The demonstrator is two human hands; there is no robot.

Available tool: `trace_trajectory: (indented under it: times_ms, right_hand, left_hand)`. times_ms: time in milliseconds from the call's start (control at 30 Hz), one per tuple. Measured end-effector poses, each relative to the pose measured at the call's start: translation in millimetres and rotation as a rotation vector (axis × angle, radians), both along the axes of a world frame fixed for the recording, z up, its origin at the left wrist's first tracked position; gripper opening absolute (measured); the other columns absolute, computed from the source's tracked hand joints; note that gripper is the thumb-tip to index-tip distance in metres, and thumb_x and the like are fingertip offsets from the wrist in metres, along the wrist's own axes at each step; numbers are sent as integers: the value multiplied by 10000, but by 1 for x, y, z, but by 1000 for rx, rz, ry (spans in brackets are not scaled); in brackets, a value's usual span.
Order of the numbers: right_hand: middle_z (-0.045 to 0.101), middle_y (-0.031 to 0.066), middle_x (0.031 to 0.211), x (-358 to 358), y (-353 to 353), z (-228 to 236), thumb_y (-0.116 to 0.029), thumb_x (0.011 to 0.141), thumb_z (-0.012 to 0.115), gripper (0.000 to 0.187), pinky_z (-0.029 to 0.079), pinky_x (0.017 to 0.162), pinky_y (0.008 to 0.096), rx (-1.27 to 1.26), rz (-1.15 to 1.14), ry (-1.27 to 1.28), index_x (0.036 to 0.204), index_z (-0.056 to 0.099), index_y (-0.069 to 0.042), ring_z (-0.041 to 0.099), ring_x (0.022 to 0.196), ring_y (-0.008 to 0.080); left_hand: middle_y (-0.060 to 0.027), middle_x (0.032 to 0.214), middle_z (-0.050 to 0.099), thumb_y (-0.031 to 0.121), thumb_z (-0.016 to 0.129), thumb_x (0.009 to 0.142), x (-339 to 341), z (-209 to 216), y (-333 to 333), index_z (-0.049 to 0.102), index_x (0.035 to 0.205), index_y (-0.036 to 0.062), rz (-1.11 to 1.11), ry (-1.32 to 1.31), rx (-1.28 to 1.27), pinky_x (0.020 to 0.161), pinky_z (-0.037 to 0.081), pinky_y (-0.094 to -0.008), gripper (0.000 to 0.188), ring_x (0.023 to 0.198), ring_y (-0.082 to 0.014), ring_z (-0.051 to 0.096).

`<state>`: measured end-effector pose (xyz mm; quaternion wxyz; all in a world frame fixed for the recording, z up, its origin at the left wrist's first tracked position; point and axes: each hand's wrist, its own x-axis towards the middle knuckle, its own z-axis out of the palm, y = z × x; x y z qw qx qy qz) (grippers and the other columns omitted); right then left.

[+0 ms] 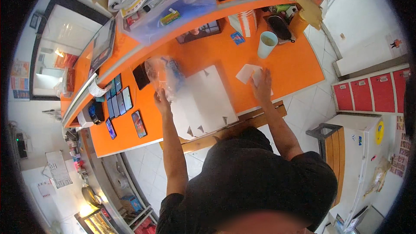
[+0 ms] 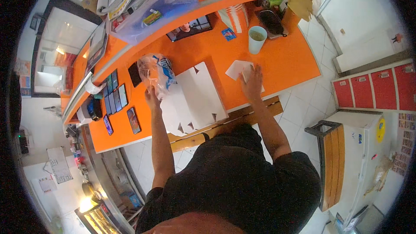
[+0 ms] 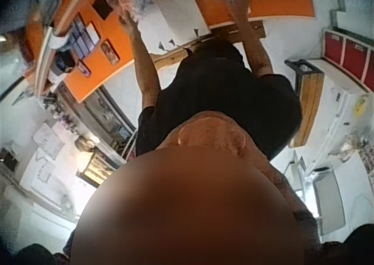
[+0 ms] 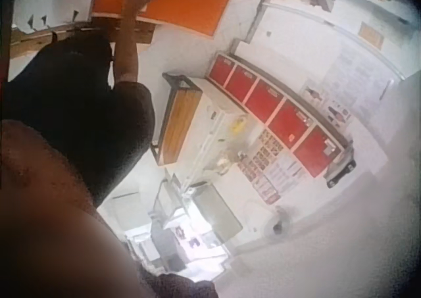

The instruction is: The person assembles a flat-packed cardboard box at an orange counter. They fold the box into shape, insert a plastic-wrapped item, and then fold and seal the flaps using a red sticker.

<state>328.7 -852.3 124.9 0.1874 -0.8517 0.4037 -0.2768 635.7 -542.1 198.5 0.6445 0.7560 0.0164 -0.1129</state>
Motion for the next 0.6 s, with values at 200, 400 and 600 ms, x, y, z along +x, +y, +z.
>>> trace_trajectory:
  times_ms: [200,400,600]
  right_hand:
    - [207,310,1532,108,0,-23,-566,946,462,707,175,1121,635,-25,-180,180,1483,329,-126,159,1409,535]
    - [371,203,1472,156,-17,22,-270,854,586,571,187,1156,548,145,230,252,1400,447,-171,250,1421,401]
    - [452,103,1452,37,35,-13,-206,895,579,440,234,1172,473,-182,702,170,1331,551,-159,325,1413,277]
  left_hand:
    - [-180,1381,407,390,671,911,-30,-18,22,278,1451,78,120,-101,128,972,404,-412,737,1177,-295,479]
    - [-187,1335,424,319,626,944,-72,-37,68,358,1394,34,105,-202,268,991,396,-438,595,1169,-285,453]
    - [-207,1336,443,318,632,932,-122,-52,69,389,1363,24,85,-338,485,1029,352,-492,576,1235,-336,422]
